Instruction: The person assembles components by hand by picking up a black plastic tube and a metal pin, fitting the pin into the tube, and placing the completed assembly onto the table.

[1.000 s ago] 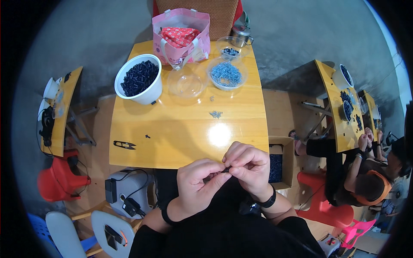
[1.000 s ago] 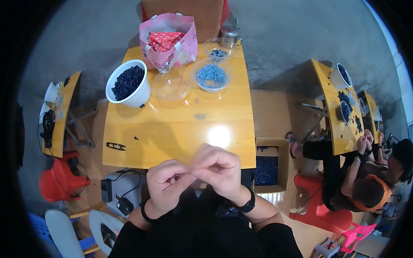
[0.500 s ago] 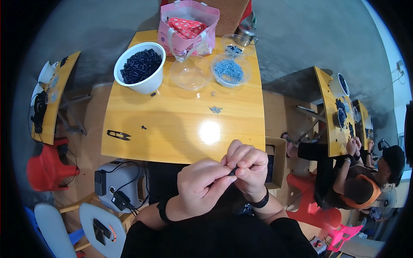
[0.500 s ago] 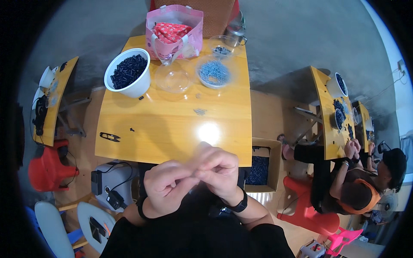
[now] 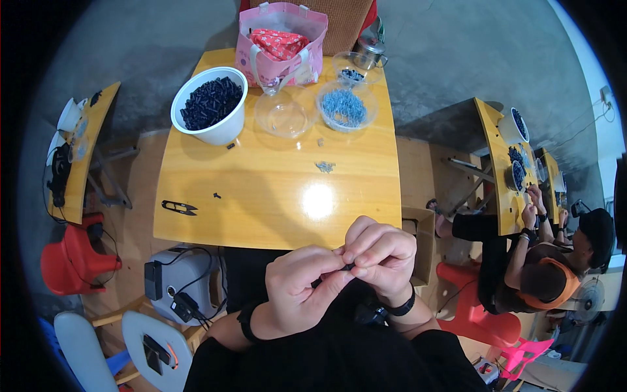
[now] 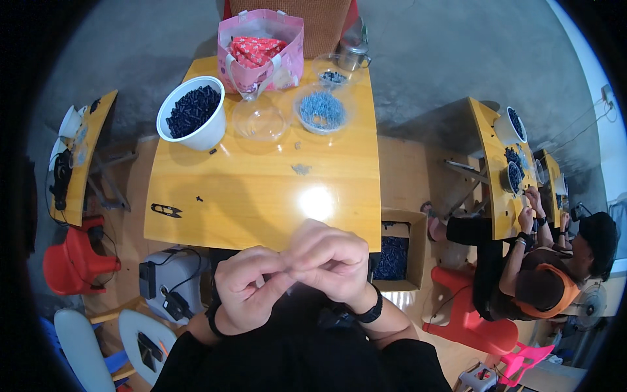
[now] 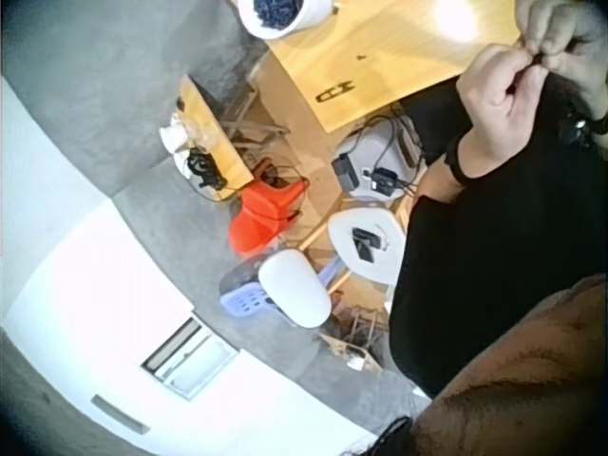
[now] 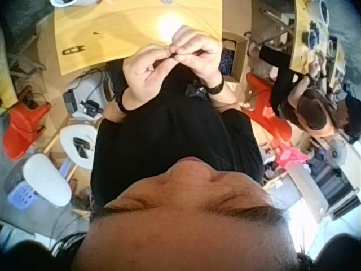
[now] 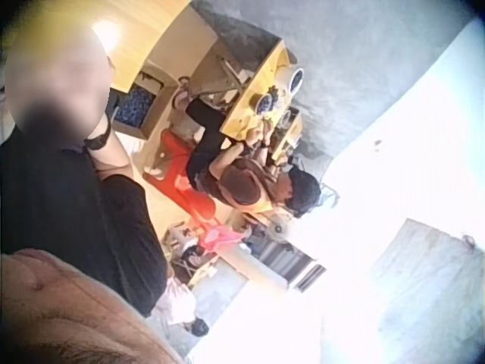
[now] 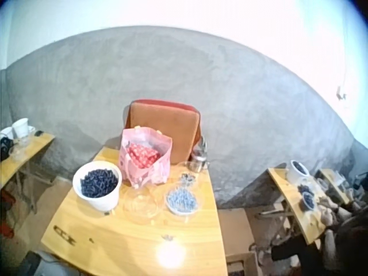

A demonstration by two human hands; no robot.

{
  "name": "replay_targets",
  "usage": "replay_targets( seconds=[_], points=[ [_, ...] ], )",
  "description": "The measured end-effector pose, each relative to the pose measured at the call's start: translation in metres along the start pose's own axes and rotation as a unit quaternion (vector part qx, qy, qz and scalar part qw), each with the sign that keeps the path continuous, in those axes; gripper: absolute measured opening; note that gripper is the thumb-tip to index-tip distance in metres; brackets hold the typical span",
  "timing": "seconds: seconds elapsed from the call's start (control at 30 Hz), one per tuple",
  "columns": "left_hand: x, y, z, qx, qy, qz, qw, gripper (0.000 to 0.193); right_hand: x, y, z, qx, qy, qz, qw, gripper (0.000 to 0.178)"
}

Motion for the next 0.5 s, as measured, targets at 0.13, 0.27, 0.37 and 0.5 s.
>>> replay_targets(
  seconds=[0.13, 0.27, 0.37, 0.5],
  points=[
    [0.0, 0.004, -0.004, -0.029, -0.03, -0.007, 0.999, 0.01, 0.002, 0.002, -0.001, -0.005, 0.007, -0.027, 1.0, 0.011],
    [0.001, -0.005, -0.006, -0.055, -0.034, 0.038, 0.997, 0.011, 0.0, 0.002, 0.001, -0.016, -0.021, 0.009, 1.0, 0.026],
    [0.001, -0.025, -0.007, -0.146, -0.024, 0.179, 0.973, 0.011, 0.003, 0.005, 0.003, -0.018, -0.048, 0.075, 0.996, 0.042],
    [0.001, -0.041, -0.006, -0.252, -0.027, 0.343, 0.904, 0.009, 0.007, 0.0, -0.004, -0.025, -0.072, 0.202, 0.976, 0.043]
  ],
)
Point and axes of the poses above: each hand's wrist, its own z-axis away from the middle knuckle, its own x-axis out of the palm, y = z × x, the point moved 5 cm from there along -z, towards the middle knuckle, and after that the axes turned 13 degrees about -x, right-handed, at the moved point
